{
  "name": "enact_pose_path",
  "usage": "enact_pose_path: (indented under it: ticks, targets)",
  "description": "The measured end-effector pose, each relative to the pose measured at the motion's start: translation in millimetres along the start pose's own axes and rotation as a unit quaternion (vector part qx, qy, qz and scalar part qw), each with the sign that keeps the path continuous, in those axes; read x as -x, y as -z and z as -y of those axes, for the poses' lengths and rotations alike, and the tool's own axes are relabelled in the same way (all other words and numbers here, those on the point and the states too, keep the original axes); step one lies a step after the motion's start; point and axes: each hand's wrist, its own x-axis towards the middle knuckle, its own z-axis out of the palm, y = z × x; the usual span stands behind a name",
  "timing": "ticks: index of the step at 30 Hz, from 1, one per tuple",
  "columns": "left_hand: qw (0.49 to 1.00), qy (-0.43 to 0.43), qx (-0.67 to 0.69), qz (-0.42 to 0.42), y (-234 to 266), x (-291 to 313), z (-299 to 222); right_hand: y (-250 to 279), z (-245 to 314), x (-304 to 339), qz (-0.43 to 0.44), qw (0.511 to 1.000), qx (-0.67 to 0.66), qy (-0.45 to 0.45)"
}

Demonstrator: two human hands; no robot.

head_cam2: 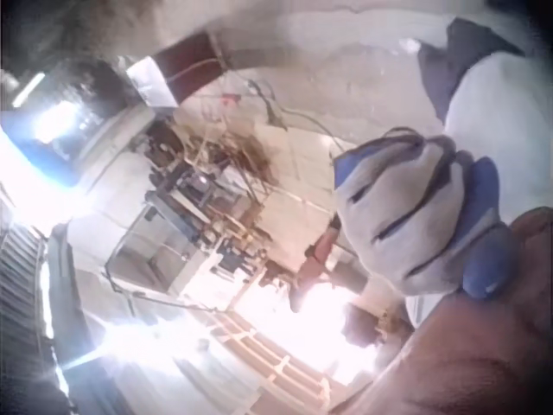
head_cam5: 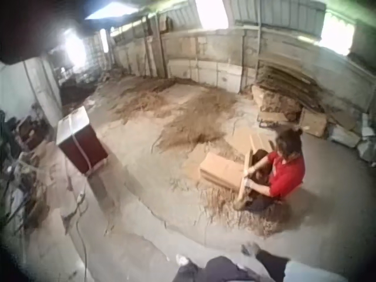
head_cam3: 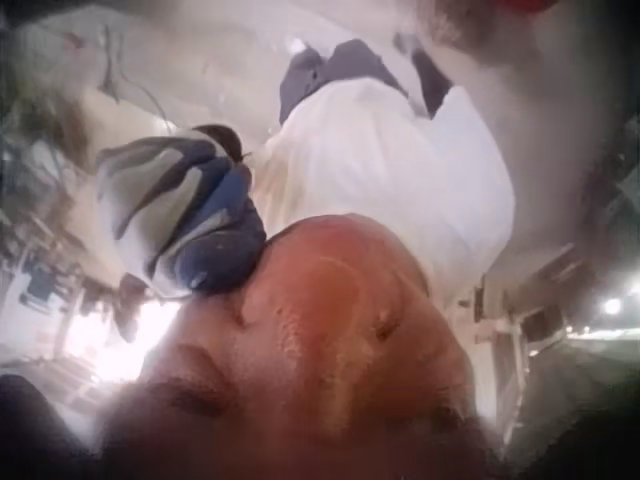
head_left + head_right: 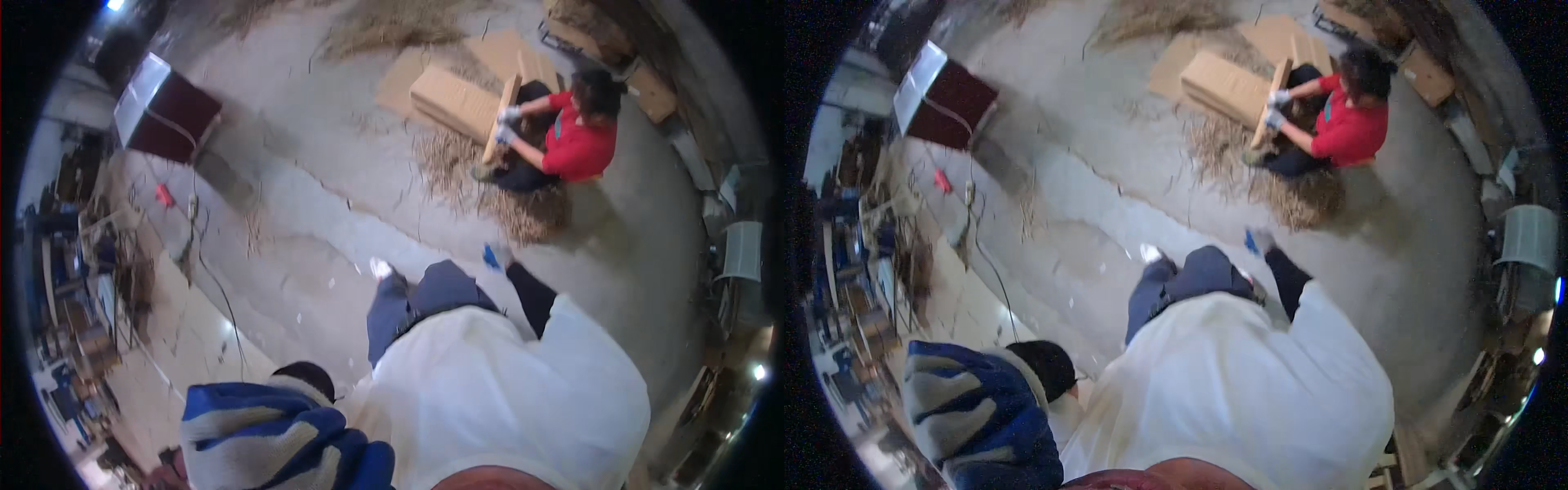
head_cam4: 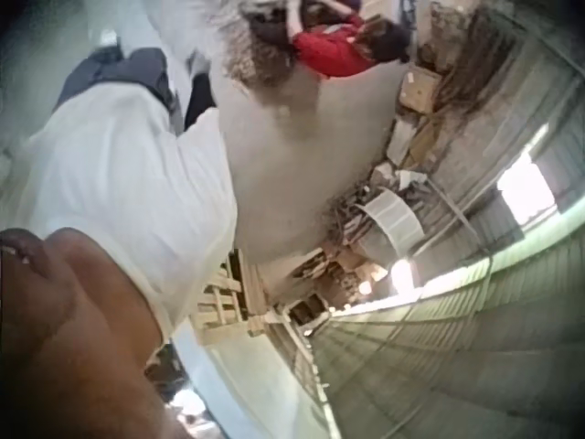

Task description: Assembling cardboard packaging structures by inserting protective straw materials into precut slots.

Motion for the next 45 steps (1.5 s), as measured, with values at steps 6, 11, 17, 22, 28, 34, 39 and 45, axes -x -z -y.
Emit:
enact_pose_path:
  ticks: [6, 11, 17, 22, 28, 34, 39, 45]
  targets:
    - [0.998, -0.033, 0.019, 0.049, 59.8, -30.8, 121.5, -6.7, 205.2, 6.3, 0.089, 0.895, -0.339, -0.277]
    - [0.996, -0.017, 0.035, 0.083, 87.1, -46.1, 243.8, -54.2, 249.1, -68.0, 0.024, 0.760, -0.498, -0.417]
    - [0.931, 0.292, -0.099, 0.197, 103.1, -69.9, 354.0, -65.0, 293.9, -300.5, 0.097, 0.729, -0.575, -0.359]
    - [0.938, 0.204, -0.199, 0.198, 133.8, -110.2, 434.6, -16.7, 333.9, -514.3, 0.083, 0.681, -0.679, -0.263]
    - [0.937, 0.046, -0.043, 0.344, 158.9, -104.9, 619.5, 122.9, 461.0, -660.9, -0.094, 0.740, -0.647, -0.157]
    - [0.873, 0.209, 0.135, 0.419, 143.0, -72.5, 821.0, 72.9, 461.4, -706.6, -0.216, 0.609, -0.719, -0.257]
    - [0.814, 0.260, 0.150, 0.498, 111.8, -39.2, 928.9, -108.3, 448.3, -585.2, -0.178, 0.608, -0.705, -0.319]
    - [0.757, 0.131, 0.173, 0.616, 51.3, -72.5, 1023.2, -118.5, 575.4, -605.7, -0.107, 0.876, -0.272, -0.383]
